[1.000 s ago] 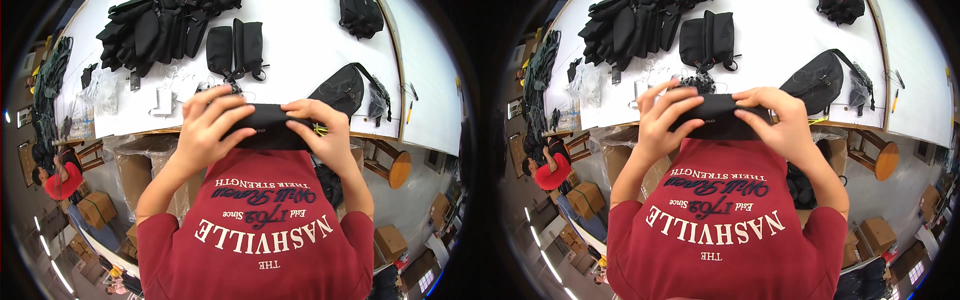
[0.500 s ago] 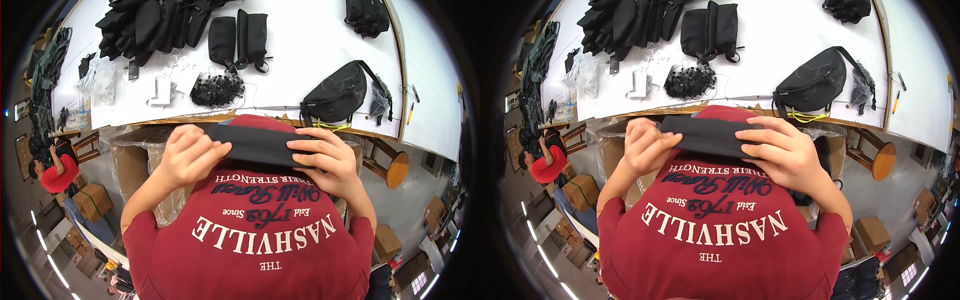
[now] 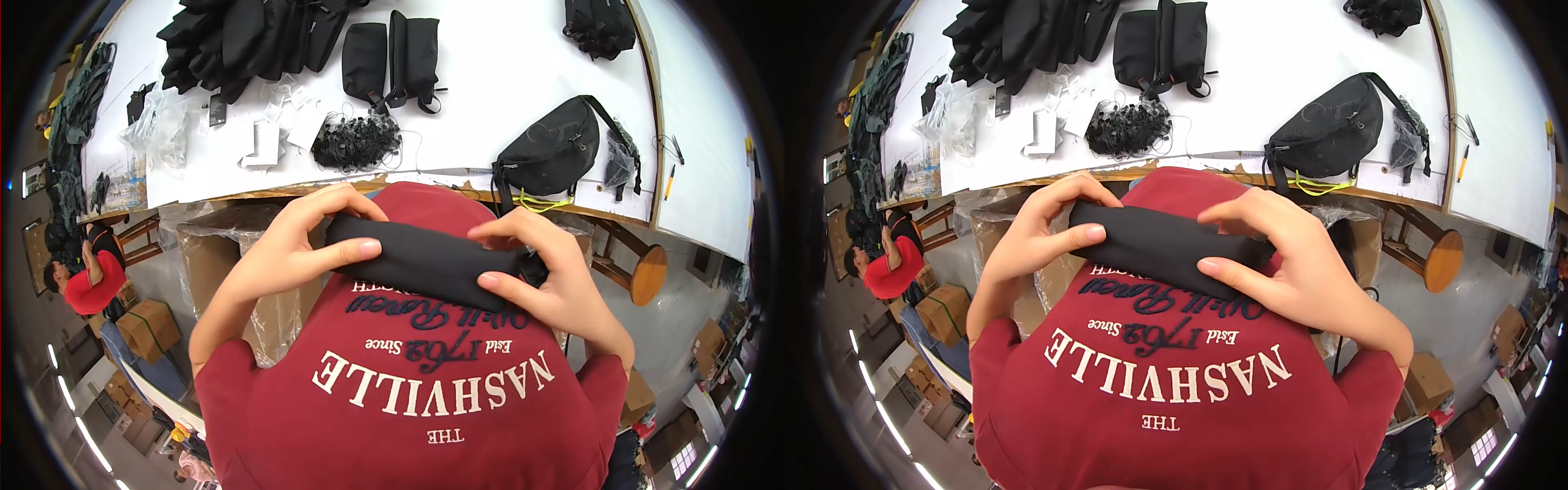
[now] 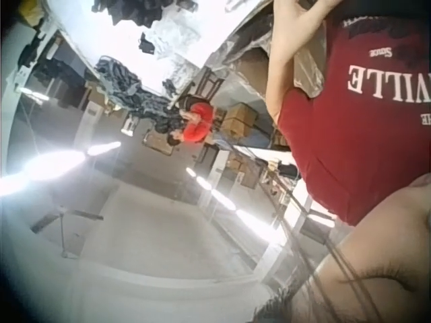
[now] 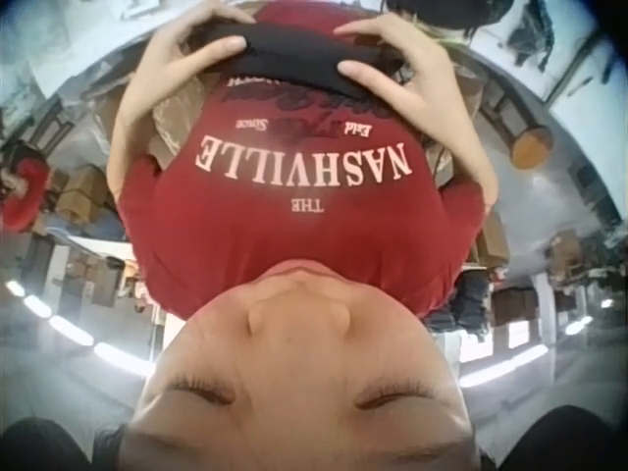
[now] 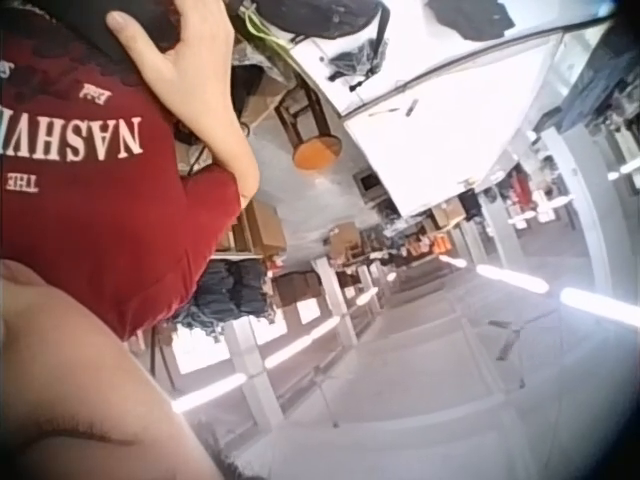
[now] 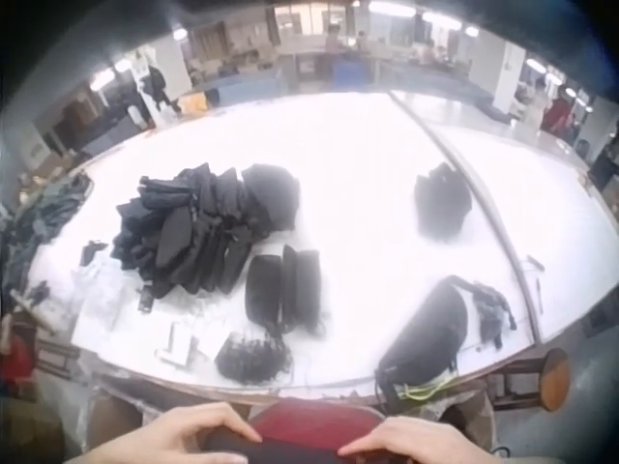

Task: Inspecting black pouches, checking zippers, and stacking them before placing the batch into a lined box.

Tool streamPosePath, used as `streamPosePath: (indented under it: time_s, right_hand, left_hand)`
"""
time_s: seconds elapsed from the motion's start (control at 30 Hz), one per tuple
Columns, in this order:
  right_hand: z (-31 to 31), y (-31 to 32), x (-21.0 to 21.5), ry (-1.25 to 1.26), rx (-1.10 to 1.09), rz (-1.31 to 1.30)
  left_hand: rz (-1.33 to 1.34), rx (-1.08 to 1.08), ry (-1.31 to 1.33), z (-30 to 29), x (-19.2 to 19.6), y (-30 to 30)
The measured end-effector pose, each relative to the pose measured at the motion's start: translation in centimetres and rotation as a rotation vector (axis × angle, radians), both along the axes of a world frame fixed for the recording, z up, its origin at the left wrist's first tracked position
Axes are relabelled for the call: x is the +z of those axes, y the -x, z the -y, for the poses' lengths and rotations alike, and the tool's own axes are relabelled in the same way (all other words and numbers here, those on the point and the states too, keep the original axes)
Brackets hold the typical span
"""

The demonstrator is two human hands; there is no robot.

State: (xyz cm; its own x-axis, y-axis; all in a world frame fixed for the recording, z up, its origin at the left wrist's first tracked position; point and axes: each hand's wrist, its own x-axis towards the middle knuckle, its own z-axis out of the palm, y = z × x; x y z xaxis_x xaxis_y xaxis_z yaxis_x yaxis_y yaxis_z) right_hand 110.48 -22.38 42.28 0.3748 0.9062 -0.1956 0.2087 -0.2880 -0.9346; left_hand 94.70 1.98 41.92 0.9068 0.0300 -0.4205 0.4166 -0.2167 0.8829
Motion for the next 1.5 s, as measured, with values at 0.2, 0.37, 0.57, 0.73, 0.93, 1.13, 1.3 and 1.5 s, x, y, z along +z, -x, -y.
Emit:
streamPosePath:
  time_s: [0.2, 0.37, 0.57, 0.73, 0.93, 1.13, 1.3, 1.5]
  right_hand:
    - [-0.5, -1.4, -0.5, 0.083, 0.105, 0.046]
    - [-2.2, -3.6, -4.6, 0.008, -0.086, 0.007]
    - [-6.3, -8.4, -15.0, -0.205, -0.702, -0.209]
    - [-10.8, -10.6, -24.6, -0.31, -1.003, -0.352]
    - [-9.3, -11.7, -28.9, -0.007, -0.995, -0.548]
    - [-11.4, -12.0, -26.1, 0.05, -0.803, -0.094]
    - [-9.9, -13.9, -26.9, -0.059, -0.866, -0.49]
    - [-9.7, -13.8, -27.0, -0.198, -0.796, -0.989]
  left_hand:
    - [-0.08, 0.11, 0.092, 0.1, -0.9, 0.0]
    - [0.189, 0.221, 0.093, -2.2, -5.2, -2.6]
    - [0.325, 0.608, -0.427, -9.3, -18.8, -8.9]
    - [0.134, 0.602, -0.577, -11.3, -26.1, -13.0]
    - [0.29, 0.601, -0.492, -9.0, -23.6, -15.3]
    - [0.33, 0.581, -0.378, -8.4, -22.8, -15.9]
    - [0.307, 0.573, -0.377, -8.6, -22.8, -16.3]
    - [0.315, 0.562, -0.338, -8.4, -22.5, -16.3]
